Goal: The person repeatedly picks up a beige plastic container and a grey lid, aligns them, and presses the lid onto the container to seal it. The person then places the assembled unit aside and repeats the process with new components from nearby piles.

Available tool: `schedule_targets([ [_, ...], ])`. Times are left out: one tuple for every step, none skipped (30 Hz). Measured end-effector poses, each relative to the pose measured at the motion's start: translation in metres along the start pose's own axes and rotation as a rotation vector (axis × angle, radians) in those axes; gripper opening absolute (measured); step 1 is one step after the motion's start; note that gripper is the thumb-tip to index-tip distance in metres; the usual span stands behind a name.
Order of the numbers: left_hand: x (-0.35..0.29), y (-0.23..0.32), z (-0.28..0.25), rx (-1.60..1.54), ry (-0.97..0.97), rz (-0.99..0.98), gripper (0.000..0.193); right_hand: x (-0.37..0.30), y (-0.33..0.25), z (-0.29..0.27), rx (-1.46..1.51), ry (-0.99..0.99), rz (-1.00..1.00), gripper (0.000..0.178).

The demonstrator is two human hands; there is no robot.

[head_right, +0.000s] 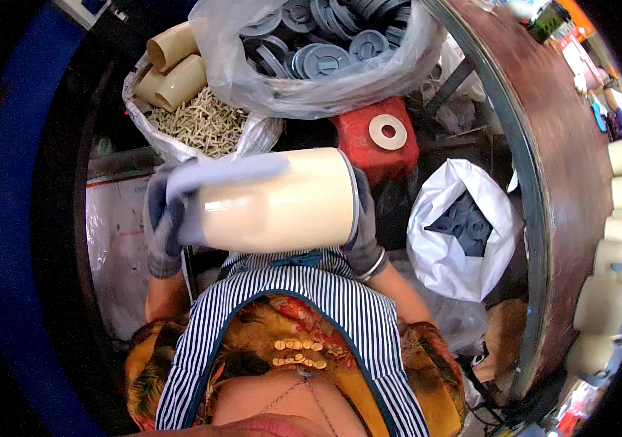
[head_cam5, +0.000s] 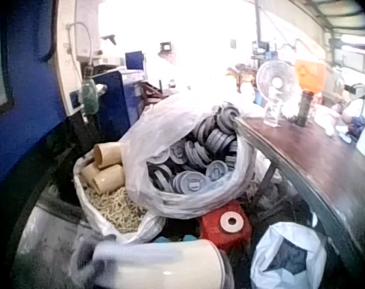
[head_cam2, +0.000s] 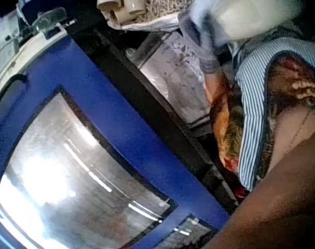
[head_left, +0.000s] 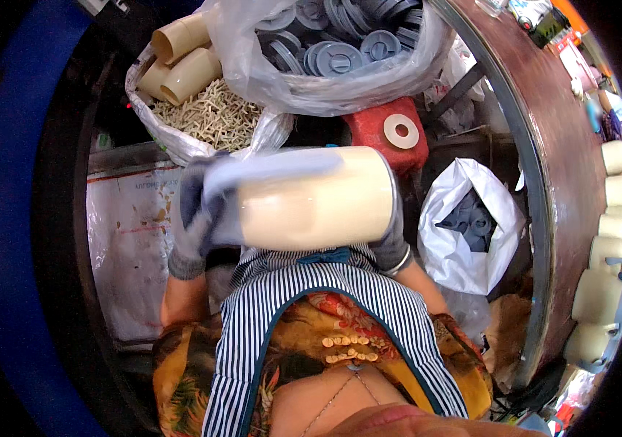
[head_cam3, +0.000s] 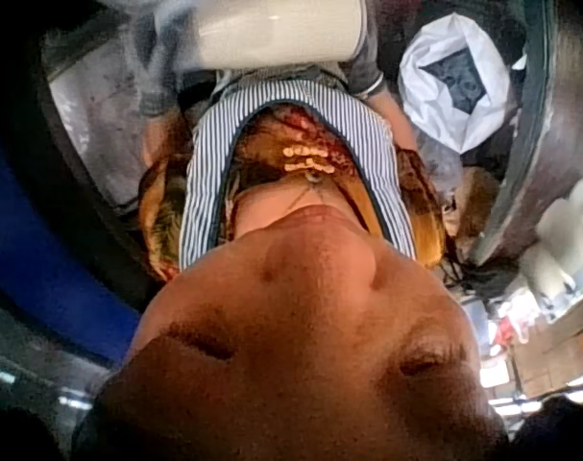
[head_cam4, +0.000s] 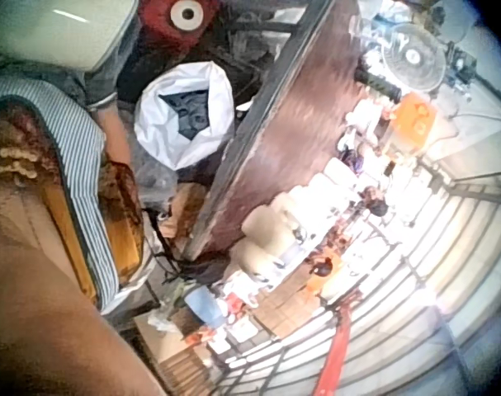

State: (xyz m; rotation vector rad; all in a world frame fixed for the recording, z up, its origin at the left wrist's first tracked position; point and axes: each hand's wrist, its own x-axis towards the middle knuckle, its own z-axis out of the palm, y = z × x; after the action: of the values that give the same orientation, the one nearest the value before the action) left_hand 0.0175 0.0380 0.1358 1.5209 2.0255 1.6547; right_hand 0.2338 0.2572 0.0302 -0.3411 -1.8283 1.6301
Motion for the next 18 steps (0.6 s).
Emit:
schedule_targets([
  [0.010, 0.023, -0.007, -0.047, -0.093, 0.136, 0.049, -0.002, 0.013, -0.002, 0.041, -0.072, 0.090, 0.071],
  [0.018, 0.035, -0.015, 0.158, -0.257, 0.330, 0.046, 0.001, 0.030, -0.006, -0.050, -0.230, 0.120, 0.065],
  [0.026, 0.047, -0.013, 0.230, -0.364, 0.405, 0.044, -0.006, 0.037, -0.017, -0.538, -0.278, -0.466, 0.052],
  [0.033, 0.049, -0.015, 0.231, -0.404, 0.386, 0.042, -0.002, 0.033, -0.016, -0.137, -0.091, -0.096, 0.048],
  [0.041, 0.047, -0.016, 0.230, -0.446, 0.368, 0.041, 0.002, 0.028, -0.015, 0.268, 0.100, 0.267, 0.045],
  [0.047, 0.048, -0.015, 0.232, -0.465, 0.373, 0.041, 0.001, 0.016, -0.020, 0.258, 0.264, 0.167, 0.044],
  [0.053, 0.049, -0.014, 0.239, -0.480, 0.373, 0.041, 0.008, -0.019, -0.019, 0.249, 0.420, 0.064, 0.044],
  [0.064, 0.052, -0.012, 0.236, -0.511, 0.372, 0.041, 0.000, -0.040, -0.020, 0.149, 0.252, -0.079, 0.053],
  [0.072, 0.061, -0.003, 0.275, -0.581, 0.460, 0.042, 0.005, -0.073, -0.016, -0.154, 0.023, -0.168, 0.055],
  [0.082, 0.079, 0.009, 0.309, -0.651, 0.542, 0.043, 0.012, -0.107, -0.013, -0.416, -0.186, -0.318, 0.057],
  [0.094, 0.088, 0.022, 0.320, -0.701, 0.654, 0.044, 0.020, -0.126, -0.017, -0.724, -0.375, -0.340, 0.057],
  [0.098, 0.092, 0.032, 0.403, -0.621, 0.715, 0.048, 0.024, -0.123, -0.028, -0.731, -0.366, -0.347, 0.052],
  [0.112, 0.104, 0.037, 0.445, -0.475, 0.822, 0.058, 0.020, -0.128, -0.045, -0.660, -0.105, -0.410, 0.050],
  [0.116, 0.101, 0.047, 0.345, -0.247, 0.825, 0.064, 0.003, -0.120, -0.063, -0.618, 0.269, -0.506, 0.042],
  [0.116, 0.096, 0.049, 0.261, -0.143, 0.750, 0.067, -0.013, -0.127, -0.089, -0.509, 0.555, -0.546, 0.033],
  [0.117, 0.087, 0.050, 0.140, -0.040, 0.679, 0.069, -0.032, -0.139, -0.112, -0.406, 0.836, -0.595, 0.024],
  [0.108, 0.083, 0.051, 0.078, -0.036, 0.571, 0.065, -0.043, -0.168, -0.134, -0.625, 1.008, -0.553, 0.019],
  [0.099, 0.076, 0.051, 0.002, -0.020, 0.462, 0.061, -0.054, -0.198, -0.154, -0.846, 1.184, -0.481, 0.016],
])
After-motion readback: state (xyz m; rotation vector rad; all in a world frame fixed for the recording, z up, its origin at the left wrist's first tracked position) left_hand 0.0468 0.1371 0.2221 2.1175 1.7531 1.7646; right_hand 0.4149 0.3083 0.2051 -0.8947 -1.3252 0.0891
